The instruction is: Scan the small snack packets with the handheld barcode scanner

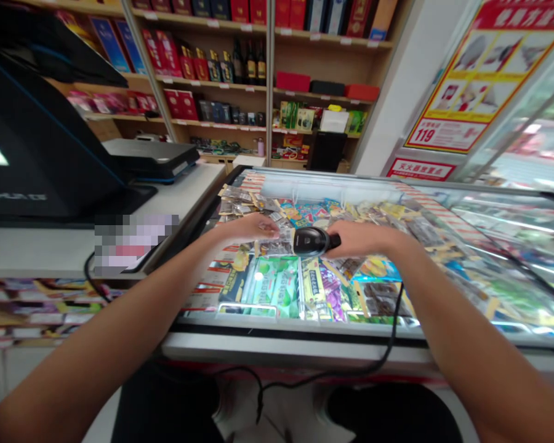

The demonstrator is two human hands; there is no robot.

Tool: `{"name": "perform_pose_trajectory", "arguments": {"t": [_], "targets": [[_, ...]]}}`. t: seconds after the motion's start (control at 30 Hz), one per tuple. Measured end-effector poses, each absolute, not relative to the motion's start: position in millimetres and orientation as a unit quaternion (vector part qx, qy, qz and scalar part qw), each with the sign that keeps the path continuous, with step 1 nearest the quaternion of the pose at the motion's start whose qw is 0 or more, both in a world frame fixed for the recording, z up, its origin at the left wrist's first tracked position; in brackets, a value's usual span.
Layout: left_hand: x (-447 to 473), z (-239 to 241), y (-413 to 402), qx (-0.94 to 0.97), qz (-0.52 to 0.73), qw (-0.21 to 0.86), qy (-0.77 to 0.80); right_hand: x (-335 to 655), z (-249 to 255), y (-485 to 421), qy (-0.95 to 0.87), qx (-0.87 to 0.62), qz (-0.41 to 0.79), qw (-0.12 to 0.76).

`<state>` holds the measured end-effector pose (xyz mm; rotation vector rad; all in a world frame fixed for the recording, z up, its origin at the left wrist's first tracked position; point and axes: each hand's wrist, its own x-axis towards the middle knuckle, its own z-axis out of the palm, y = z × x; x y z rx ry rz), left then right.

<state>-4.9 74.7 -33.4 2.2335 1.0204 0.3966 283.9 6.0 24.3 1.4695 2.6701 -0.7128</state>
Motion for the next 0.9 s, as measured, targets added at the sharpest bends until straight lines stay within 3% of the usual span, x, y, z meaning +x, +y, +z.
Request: {"name": "perform_pose_trajectory", "arguments": {"t": [0.37,0.67,0.77,0.9], "targets": [[-11.1,-30.4,76.9,0.854,0.103,0.35,0.372,292.7,9.6,-13.6,0.804,0.512,-0.3,-0.044],[-9.4,-33.9,77.9,0.861,0.059,0.329,0.384,295.5,7.4,-14.4,0.822,0.487,-0.291,-0.043],[-4.9,-26.1,67.4,0.877,0.042,0.251,0.408,302.6,5.9,-9.5,0.826,0.482,-0.285,-0.065],[1.1,-7.2,40.7,0.902,0.054,0.031,0.428,308.3,9.5,-4.8,0.824,0.496,-0.237,-0.142]]}}
